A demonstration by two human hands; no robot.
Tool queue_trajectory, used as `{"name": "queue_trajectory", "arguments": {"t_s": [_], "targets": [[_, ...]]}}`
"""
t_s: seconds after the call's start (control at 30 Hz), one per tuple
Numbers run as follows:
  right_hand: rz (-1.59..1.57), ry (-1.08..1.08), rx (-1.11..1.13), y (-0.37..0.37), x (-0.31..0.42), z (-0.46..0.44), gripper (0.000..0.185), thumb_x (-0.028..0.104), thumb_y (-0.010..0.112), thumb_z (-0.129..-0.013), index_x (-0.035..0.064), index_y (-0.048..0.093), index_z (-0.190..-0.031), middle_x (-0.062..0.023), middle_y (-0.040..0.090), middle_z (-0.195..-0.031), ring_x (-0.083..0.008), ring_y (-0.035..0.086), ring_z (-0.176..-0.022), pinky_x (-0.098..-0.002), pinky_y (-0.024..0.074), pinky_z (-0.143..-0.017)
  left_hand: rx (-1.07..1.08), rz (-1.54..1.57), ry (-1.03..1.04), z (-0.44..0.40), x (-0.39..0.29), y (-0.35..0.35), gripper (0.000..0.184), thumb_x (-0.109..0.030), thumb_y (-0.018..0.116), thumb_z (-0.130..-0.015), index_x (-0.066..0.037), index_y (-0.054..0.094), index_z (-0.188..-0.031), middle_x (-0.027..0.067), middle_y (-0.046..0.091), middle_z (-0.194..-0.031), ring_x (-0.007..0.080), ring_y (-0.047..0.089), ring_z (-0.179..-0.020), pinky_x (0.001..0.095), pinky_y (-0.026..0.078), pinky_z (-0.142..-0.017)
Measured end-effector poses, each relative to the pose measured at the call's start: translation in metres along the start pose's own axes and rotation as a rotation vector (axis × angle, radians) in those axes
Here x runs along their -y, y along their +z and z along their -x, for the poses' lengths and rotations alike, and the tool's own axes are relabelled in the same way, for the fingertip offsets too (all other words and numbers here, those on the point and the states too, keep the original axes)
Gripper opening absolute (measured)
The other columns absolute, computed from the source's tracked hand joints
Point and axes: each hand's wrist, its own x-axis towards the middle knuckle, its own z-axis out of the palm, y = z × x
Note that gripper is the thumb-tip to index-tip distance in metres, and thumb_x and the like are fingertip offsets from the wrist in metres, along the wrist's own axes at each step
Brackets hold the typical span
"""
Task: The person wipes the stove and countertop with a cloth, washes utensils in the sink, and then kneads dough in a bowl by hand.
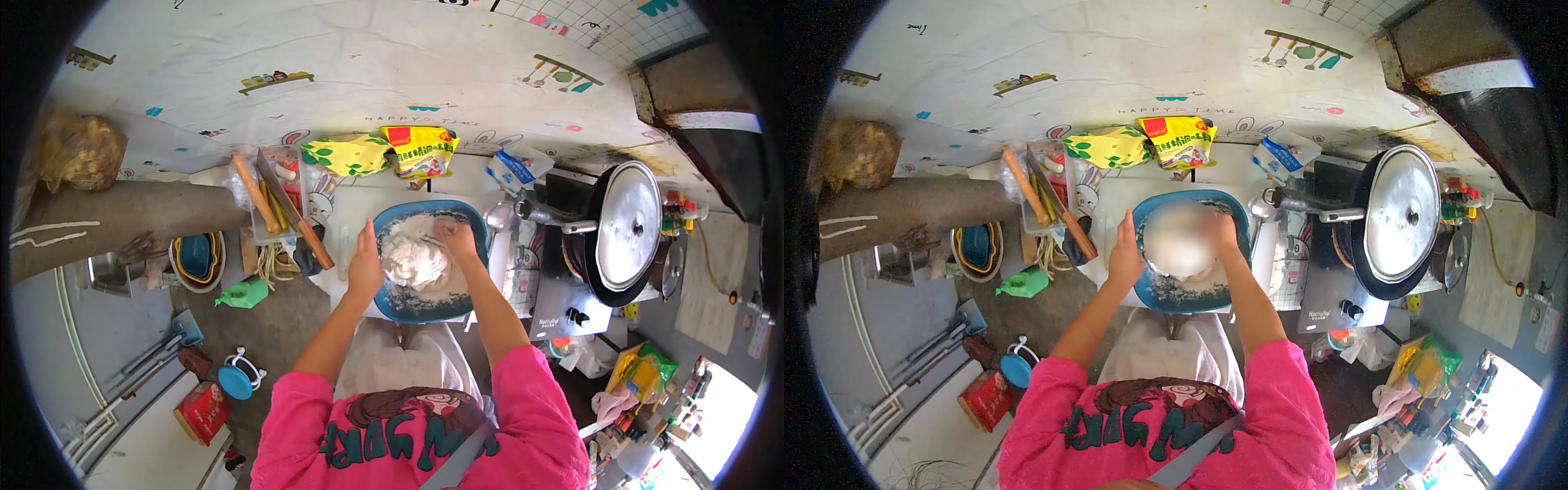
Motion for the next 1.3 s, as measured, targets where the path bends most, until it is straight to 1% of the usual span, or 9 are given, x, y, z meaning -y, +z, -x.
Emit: {"name": "queue_trajectory", "arguments": {"t_s": [0.07, 0.13, 0.2, 0.3, 0.43, 0.5, 0.8, 1.13, 1.3], "targets": [[-0.087, -0.184, -0.002, 0.012, -0.004, -0.009, 0.02, 0.005, 0.057, -0.084, -0.0011, 0.067, -0.1, -0.0088, 0.07, -0.086, -0.0129, 0.066, -0.081, -0.0254, 0.0525, -0.069, -0.018, -0.007, 0.024, 0.0, 0.0, 0.001, 0.091, 0.011, 0.054, -0.068, -0.005, 0.01, -0.145, 0.0196, 0.032, -0.141, 0.0426, 0.057, -0.095, 0.043, 0.049, -0.071], [-0.169, -0.156, 0.028, 0.022, -0.007, -0.011, 0.021, 0.007, 0.058, -0.083, 0.0024, 0.068, -0.1, -0.0079, 0.07, -0.085, -0.0128, 0.066, -0.081, -0.0259, 0.0524, -0.071, 0.0, 0.005, 0.008, -0.001, -0.001, 0.0, 0.092, 0.011, 0.055, -0.067, -0.005, 0.009, -0.145, 0.0197, 0.032, -0.141, 0.0426, 0.057, -0.095, 0.043, 0.049, -0.071], [-0.246, 0.081, 0.092, 0.012, 0.039, 0.003, 0.022, 0.008, 0.059, -0.081, 0.0054, 0.069, -0.1, -0.0073, 0.07, -0.086, -0.0132, 0.067, -0.082, -0.0264, 0.0521, -0.073, 0.012, 0.006, -0.01, 0.0, -0.001, -0.001, 0.093, 0.011, 0.055, -0.066, -0.005, 0.009, -0.145, 0.0197, 0.032, -0.14, 0.0426, 0.057, -0.094, 0.0431, 0.049, -0.071], [0.0, -0.23, -0.003, 0.029, 0.033, -0.007, 0.022, 0.012, 0.06, -0.078, 0.0052, 0.069, -0.097, -0.0113, 0.069, -0.088, -0.0221, 0.067, -0.082, -0.0309, 0.0522, -0.075, 0.016, 0.005, -0.019, -0.001, -0.003, 0.0, 0.094, 0.011, 0.055, -0.066, -0.005, 0.009, -0.146, 0.0197, 0.033, -0.14, 0.0427, 0.057, -0.095, 0.0433, 0.049, -0.071], [0.24, -0.488, 0.158, 0.041, 0.078, 0.0, 0.024, 0.025, 0.06, -0.075, 0.0053, 0.067, -0.087, -0.0213, 0.064, -0.087, -0.0388, 0.061, -0.082, -0.0419, 0.0508, -0.076, -0.026, 0.001, 0.013, -0.002, 0.0, 0.004, 0.094, 0.011, 0.056, -0.066, -0.005, 0.008, -0.146, 0.0192, 0.033, -0.14, 0.0426, 0.056, -0.097, 0.0433, 0.049, -0.072], [0.272, -0.367, 0.178, 0.061, 0.091, 0.013, 0.023, 0.026, 0.061, -0.074, 0.0044, 0.063, -0.081, -0.0209, 0.063, -0.084, -0.0389, 0.06, -0.081, -0.0442, 0.0493, -0.075, -0.042, 0.011, 0.022, 0.0, 0.001, 0.003, 0.094, 0.011, 0.055, -0.066, -0.005, 0.008, -0.146, 0.019, 0.033, -0.139, 0.0424, 0.055, -0.099, 0.0432, 0.049, -0.073], [0.533, -0.884, 0.079, 0.0, 0.065, 0.106, 0.021, 0.021, 0.065, -0.069, 0.0118, 0.056, -0.085, -0.0073, 0.052, -0.087, -0.0272, 0.052, -0.09, -0.0411, 0.0417, -0.079, -0.004, 0.05, -0.045, 0.001, -0.008, -0.006, 0.089, 0.012, 0.052, -0.068, -0.006, 0.012, -0.145, 0.0196, 0.032, -0.141, 0.0423, 0.054, -0.101, 0.0427, 0.049, -0.074], [0.741, -0.68, 0.092, 0.039, 0.052, 0.077, 0.015, 0.02, 0.052, -0.08, 0.011, 0.054, -0.092, -0.0079, 0.054, -0.098, -0.026, 0.052, -0.098, -0.0418, 0.0387, -0.085, -0.116, 0.049, 0.066, 0.001, 0.003, 0.006, 0.088, 0.011, 0.053, -0.068, -0.004, 0.014, -0.145, 0.0202, 0.032, -0.141, 0.0425, 0.055, -0.1, 0.043, 0.049, -0.074], [0.675, -0.569, 0.068, 0.047, 0.064, 0.046, 0.019, 0.022, 0.055, -0.08, 0.0096, 0.053, -0.094, -0.0105, 0.055, -0.099, -0.0289, 0.054, -0.098, -0.0442, 0.0418, -0.082, -0.065, 0.046, 0.03, 0.0, -0.002, 0.002, 0.088, 0.01, 0.054, -0.068, -0.005, 0.013, -0.145, 0.0196, 0.032, -0.141, 0.0426, 0.056, -0.096, 0.044, 0.049, -0.073]]}}
